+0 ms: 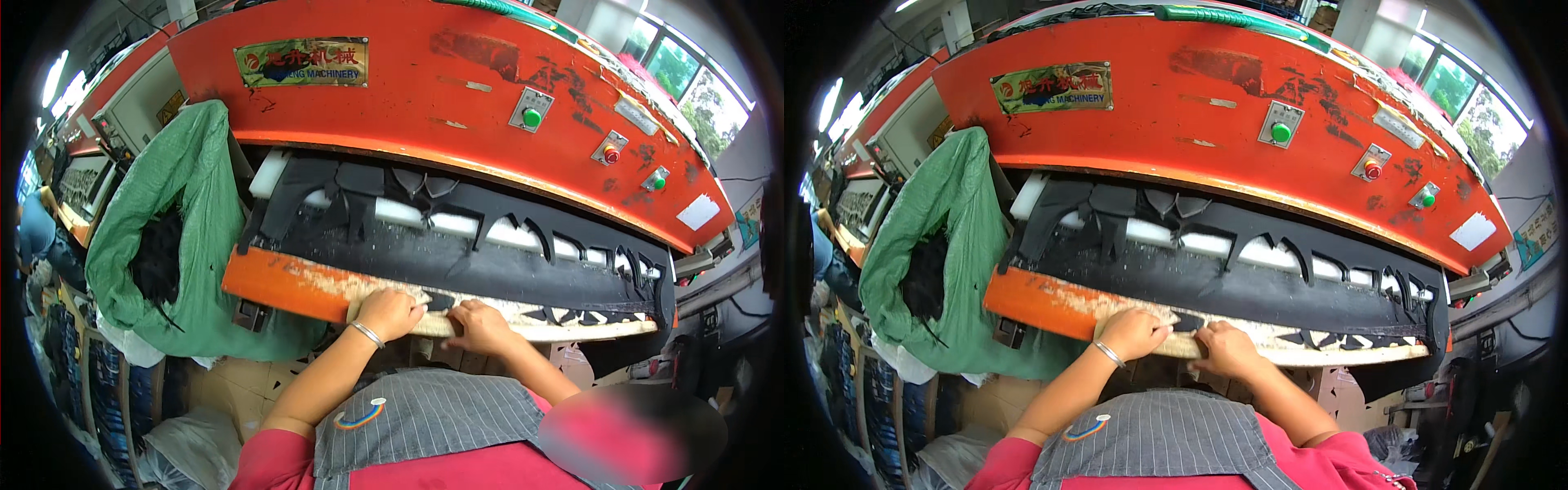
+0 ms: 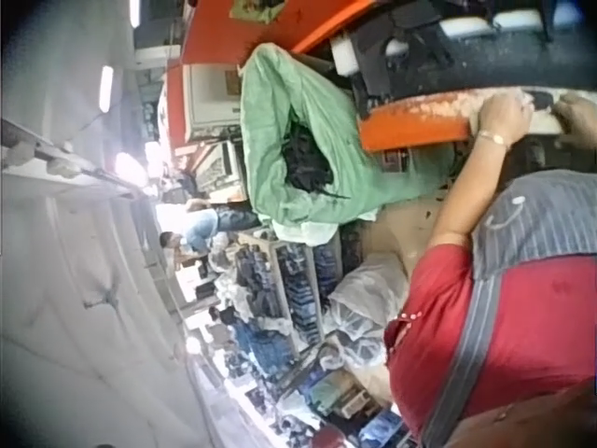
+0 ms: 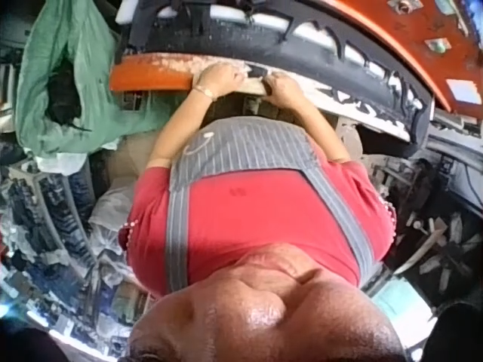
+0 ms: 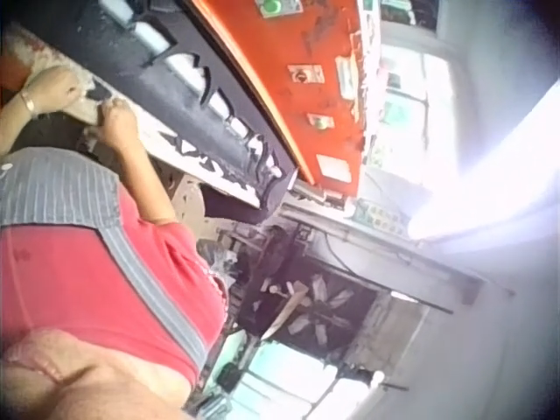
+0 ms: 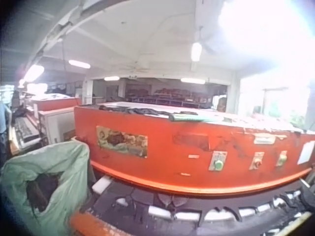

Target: Using a hydraulic press and metal dies to cut shoe components from black synthetic material.

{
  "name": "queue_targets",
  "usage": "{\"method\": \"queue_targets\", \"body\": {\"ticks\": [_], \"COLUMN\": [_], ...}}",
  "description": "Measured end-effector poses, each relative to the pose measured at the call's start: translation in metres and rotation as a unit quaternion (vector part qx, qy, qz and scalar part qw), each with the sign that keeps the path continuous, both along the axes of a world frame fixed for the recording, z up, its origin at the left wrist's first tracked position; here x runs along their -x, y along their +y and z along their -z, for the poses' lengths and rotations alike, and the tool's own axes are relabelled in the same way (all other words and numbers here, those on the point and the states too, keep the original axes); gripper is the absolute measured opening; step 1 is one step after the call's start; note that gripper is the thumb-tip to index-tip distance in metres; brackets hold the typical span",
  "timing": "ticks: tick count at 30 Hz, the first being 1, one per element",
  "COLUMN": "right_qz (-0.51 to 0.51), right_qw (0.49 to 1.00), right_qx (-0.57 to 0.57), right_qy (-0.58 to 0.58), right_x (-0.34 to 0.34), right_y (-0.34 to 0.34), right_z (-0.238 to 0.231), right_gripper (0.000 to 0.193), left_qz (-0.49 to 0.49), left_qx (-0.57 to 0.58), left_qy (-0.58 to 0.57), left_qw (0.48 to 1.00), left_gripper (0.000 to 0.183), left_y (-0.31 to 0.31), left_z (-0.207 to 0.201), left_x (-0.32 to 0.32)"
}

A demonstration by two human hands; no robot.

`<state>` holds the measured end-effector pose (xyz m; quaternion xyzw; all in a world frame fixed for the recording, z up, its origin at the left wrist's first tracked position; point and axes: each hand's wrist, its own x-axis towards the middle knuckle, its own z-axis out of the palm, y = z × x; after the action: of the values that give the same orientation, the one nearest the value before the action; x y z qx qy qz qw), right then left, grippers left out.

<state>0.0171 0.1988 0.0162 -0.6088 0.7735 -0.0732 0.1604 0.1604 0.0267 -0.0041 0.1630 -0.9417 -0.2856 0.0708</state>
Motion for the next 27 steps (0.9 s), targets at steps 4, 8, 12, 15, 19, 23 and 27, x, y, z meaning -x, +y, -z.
{"method": "queue_targets", "body": {"ticks": [4,8,12,15,19,23,27], "right_qz": [-0.063,-0.075,-0.175,-0.280,-0.325,-0.343,-0.429], "right_qw": [0.982,0.987,0.952,0.895,0.897,0.900,0.841], "right_qx": [-0.033,0.141,0.158,0.048,-0.058,0.034,0.223], "right_qy": [-0.173,-0.006,0.194,0.345,0.295,0.268,0.242], "right_x": [0.026,0.054,0.072,0.076,0.076,0.109,0.126], "right_y": [-0.026,-0.108,-0.200,-0.251,-0.306,-0.325,-0.315], "right_z": [-0.041,-0.062,-0.048,-0.036,-0.044,-0.034,-0.015], "right_gripper": [0.048,0.027,0.038,0.050,0.073,0.048,0.020], "left_qz": [-0.057,-0.073,-0.036,-0.003,0.000,-0.027,-0.108], "left_qx": [-0.012,0.080,0.102,0.151,0.166,0.084,-0.021], "left_qy": [0.117,0.301,0.258,0.248,0.258,0.406,0.469], "left_qw": [0.991,0.948,0.960,0.957,0.952,0.910,0.876], "left_gripper": [0.026,0.012,0.012,0.014,0.009,0.013,0.042], "left_y": [-0.018,-0.048,-0.053,-0.062,-0.080,-0.091,-0.077], "left_z": [-0.006,0.002,0.012,0.020,0.015,-0.030,0.009], "left_x": [0.002,0.031,0.029,0.022,0.025,0.060,0.068]}}
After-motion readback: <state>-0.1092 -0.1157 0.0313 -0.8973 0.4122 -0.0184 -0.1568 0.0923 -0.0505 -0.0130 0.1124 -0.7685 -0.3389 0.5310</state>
